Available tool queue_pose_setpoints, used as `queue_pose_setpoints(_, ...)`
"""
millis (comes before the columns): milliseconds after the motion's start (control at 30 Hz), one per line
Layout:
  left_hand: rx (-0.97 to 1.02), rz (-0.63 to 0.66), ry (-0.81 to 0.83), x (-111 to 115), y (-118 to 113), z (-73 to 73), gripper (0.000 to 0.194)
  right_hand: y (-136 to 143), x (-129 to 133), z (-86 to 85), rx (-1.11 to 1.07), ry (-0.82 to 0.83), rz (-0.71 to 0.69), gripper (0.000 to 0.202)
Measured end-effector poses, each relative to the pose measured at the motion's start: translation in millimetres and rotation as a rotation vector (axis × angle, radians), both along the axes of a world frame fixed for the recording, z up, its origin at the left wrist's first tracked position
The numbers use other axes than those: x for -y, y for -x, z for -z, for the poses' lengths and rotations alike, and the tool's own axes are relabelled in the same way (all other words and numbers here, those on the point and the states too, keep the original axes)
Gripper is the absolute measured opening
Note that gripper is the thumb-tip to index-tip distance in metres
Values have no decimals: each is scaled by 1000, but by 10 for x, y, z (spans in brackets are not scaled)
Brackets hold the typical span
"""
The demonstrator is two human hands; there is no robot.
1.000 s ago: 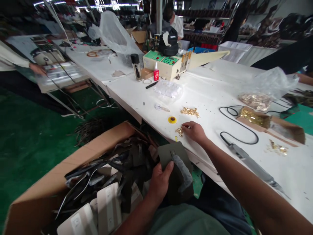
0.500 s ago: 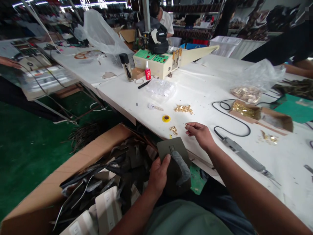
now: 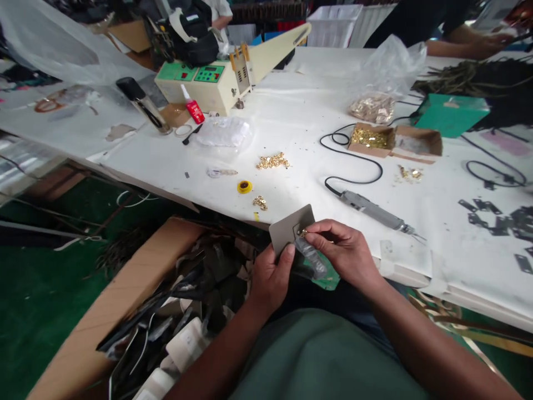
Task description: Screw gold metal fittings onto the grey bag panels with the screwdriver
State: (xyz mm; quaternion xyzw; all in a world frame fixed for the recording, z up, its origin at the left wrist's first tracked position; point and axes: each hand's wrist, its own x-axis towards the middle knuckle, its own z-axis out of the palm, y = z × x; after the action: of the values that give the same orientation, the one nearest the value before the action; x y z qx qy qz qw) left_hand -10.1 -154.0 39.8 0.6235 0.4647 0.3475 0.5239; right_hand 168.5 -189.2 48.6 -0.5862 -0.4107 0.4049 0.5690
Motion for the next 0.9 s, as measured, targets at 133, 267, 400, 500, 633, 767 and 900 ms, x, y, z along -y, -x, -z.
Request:
queue_pose_setpoints(133, -21, 69, -115, 80, -72, -38, 30, -50, 123, -63, 148, -124, 43, 12)
queue_pose_setpoints(267, -24, 94, -205, 156, -120, -81, 26, -102, 216, -105, 275, -235, 15, 4)
queue_pose_setpoints(400, -35, 109, -230, 212, -129, -128, 24, -130, 290, -112, 343, -271, -11, 5)
queue_pose_setpoints(500, -43, 123, -242, 234, -122, -151, 23, -129, 332, -98, 357, -283, -1, 5)
queue_pose_setpoints(633, -49, 145, -246, 248, -125, -171, 23, -123, 368, -60, 311, -232, 47, 7)
queue_pose_setpoints(767, -46, 160, -266, 257, -140, -183, 24, -135, 392, -46, 327, -192, 81, 8)
queue_pose_setpoints(900, -49, 159, -279, 250, -153, -189, 23, -138, 396, -72, 403, -214, 65, 6)
